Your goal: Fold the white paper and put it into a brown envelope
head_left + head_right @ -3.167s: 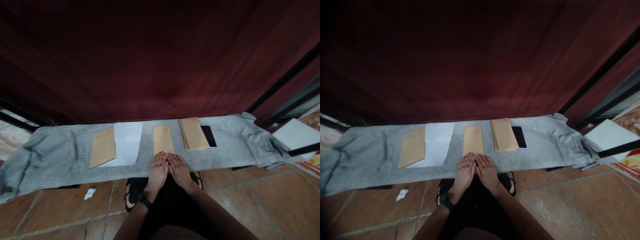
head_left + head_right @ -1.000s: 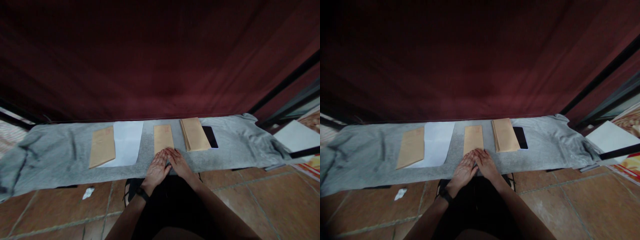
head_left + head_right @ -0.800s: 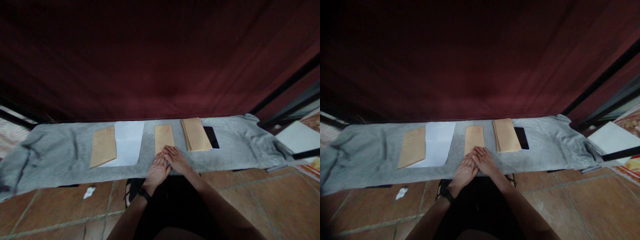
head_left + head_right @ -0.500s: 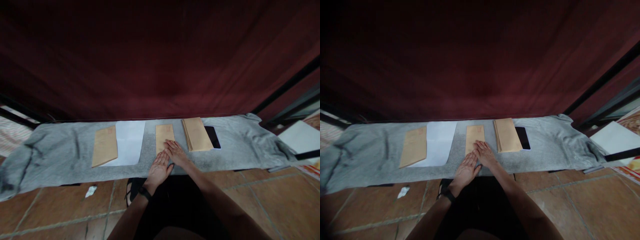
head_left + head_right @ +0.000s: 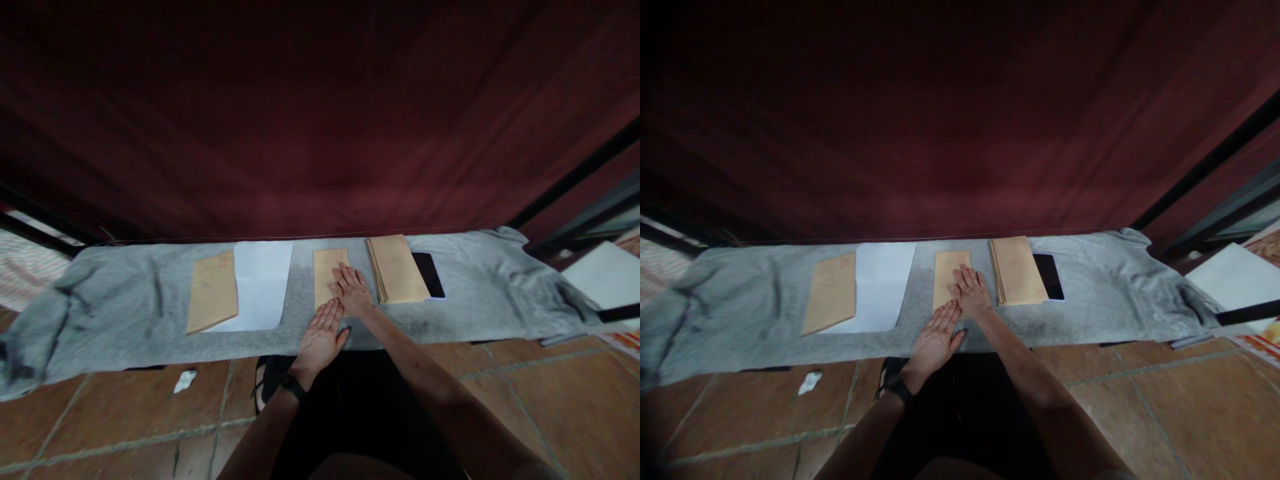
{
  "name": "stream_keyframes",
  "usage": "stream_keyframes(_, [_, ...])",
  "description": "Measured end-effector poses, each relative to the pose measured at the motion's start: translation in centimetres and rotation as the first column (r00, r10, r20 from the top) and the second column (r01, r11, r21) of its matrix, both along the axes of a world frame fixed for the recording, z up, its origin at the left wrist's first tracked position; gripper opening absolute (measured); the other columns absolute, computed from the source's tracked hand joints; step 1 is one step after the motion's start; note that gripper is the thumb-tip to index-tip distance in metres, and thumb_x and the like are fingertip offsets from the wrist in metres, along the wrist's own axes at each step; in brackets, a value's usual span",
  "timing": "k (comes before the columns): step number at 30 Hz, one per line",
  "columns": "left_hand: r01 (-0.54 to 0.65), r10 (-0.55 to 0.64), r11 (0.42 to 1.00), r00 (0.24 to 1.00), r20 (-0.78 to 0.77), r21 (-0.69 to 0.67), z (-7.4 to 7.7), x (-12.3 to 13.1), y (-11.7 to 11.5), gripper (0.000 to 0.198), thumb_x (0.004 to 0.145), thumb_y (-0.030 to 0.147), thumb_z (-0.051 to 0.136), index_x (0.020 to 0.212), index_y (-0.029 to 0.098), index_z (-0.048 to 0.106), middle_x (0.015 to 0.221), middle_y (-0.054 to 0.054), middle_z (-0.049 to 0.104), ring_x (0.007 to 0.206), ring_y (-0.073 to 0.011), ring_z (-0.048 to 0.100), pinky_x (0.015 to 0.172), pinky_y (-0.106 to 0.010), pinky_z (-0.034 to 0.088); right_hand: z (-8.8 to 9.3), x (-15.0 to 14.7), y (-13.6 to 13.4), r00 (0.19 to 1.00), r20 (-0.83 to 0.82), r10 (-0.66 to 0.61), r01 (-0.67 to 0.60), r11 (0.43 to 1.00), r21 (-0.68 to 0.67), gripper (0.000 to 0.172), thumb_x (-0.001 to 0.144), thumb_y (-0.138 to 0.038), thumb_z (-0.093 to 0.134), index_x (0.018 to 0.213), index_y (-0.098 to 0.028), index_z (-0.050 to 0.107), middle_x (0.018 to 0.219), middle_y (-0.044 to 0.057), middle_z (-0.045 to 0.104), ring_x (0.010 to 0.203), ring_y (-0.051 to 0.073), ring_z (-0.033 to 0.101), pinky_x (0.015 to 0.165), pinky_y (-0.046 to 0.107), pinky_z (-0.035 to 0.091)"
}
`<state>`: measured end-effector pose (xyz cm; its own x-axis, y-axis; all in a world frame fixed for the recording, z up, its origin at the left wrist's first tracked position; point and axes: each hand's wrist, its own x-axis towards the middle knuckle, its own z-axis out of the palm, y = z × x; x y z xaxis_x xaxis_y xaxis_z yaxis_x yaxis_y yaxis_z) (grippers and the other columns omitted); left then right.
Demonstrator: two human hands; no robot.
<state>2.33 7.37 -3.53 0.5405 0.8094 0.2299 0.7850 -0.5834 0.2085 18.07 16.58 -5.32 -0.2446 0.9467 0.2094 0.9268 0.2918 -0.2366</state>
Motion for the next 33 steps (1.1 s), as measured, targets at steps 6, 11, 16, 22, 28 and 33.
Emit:
stream_keyframes(6, [0.005,-0.005,1.000,1.000,0.010,0.007,-0.1,0.0,0.1,0.061,0.099,0.040,0.044,0.153,0.013,0.033,0.158,-0.013,0.037,0.149,-0.0231,0.029,0.122,-0.044,0.031,-0.1,-0.2,1.2,0.998,-0.015,-0.066,0.066,0.998,-0.004,0.058,0.104,-0.038,0.032,0.156,-0.013,0.029,0.161,0.013,0.030,0.149,0.028,0.028,0.121,0.050,0.018])
stream_keyframes(11, [0.010,-0.010,1.000,1.000,0.019,0.003,-0.4,-0.1,0.2,0.063,0.098,0.039,0.044,0.154,0.015,0.030,0.158,-0.012,0.037,0.148,-0.0236,0.031,0.121,-0.046,0.032,-0.2,-0.4,2.1,0.989,-0.039,-0.142,0.142,0.990,0.004,0.059,0.104,-0.040,0.031,0.154,-0.009,0.032,0.159,0.014,0.034,0.147,0.030,0.032,0.121,0.049,0.017])
stream_keyframes(16, [0.004,-0.004,1.000,1.000,0.013,0.002,-0.4,-0.1,0.1,0.061,0.098,0.039,0.044,0.152,0.013,0.033,0.158,-0.012,0.037,0.149,-0.0233,0.029,0.121,-0.045,0.032,-0.3,-0.2,2.8,0.982,-0.048,-0.184,0.185,0.983,0.017,0.060,0.104,-0.042,0.030,0.153,-0.008,0.035,0.157,0.016,0.037,0.146,0.031,0.032,0.120,0.050,0.018])
stream_keyframes(22, [0.002,-0.002,1.000,1.000,0.009,-0.007,-0.2,0.0,0.1,0.059,0.099,0.040,0.042,0.150,0.011,0.036,0.159,-0.012,0.037,0.149,-0.0229,0.028,0.122,-0.043,0.030,-0.5,0.1,3.6,0.974,-0.037,-0.225,0.226,0.974,0.028,0.060,0.104,-0.039,0.029,0.153,-0.005,0.035,0.158,0.018,0.035,0.146,0.031,0.032,0.119,0.048,0.020])
stream_keyframes(28, [0.000,0.000,1.000,1.000,0.024,-0.005,-0.4,0.0,0.1,0.060,0.098,0.039,0.042,0.152,0.015,0.033,0.158,-0.011,0.038,0.149,-0.0231,0.029,0.122,-0.045,0.031,-0.7,0.2,3.9,0.959,-0.073,-0.273,0.276,0.961,0.030,0.062,0.103,-0.036,0.027,0.152,0.001,0.033,0.158,0.023,0.031,0.147,0.032,0.029,0.120,0.050,0.020])
stream_keyframes(33, [0.008,-0.008,1.000,1.000,0.015,-0.013,-0.5,0.0,0.1,0.061,0.098,0.039,0.043,0.151,0.011,0.033,0.159,-0.013,0.035,0.150,-0.0236,0.027,0.122,-0.043,0.029,0.1,-0.7,4.5,0.970,-0.097,-0.221,0.226,0.973,0.044,0.061,0.103,-0.037,0.027,0.153,-0.002,0.032,0.160,0.019,0.030,0.149,0.030,0.026,0.121,0.049,0.018])
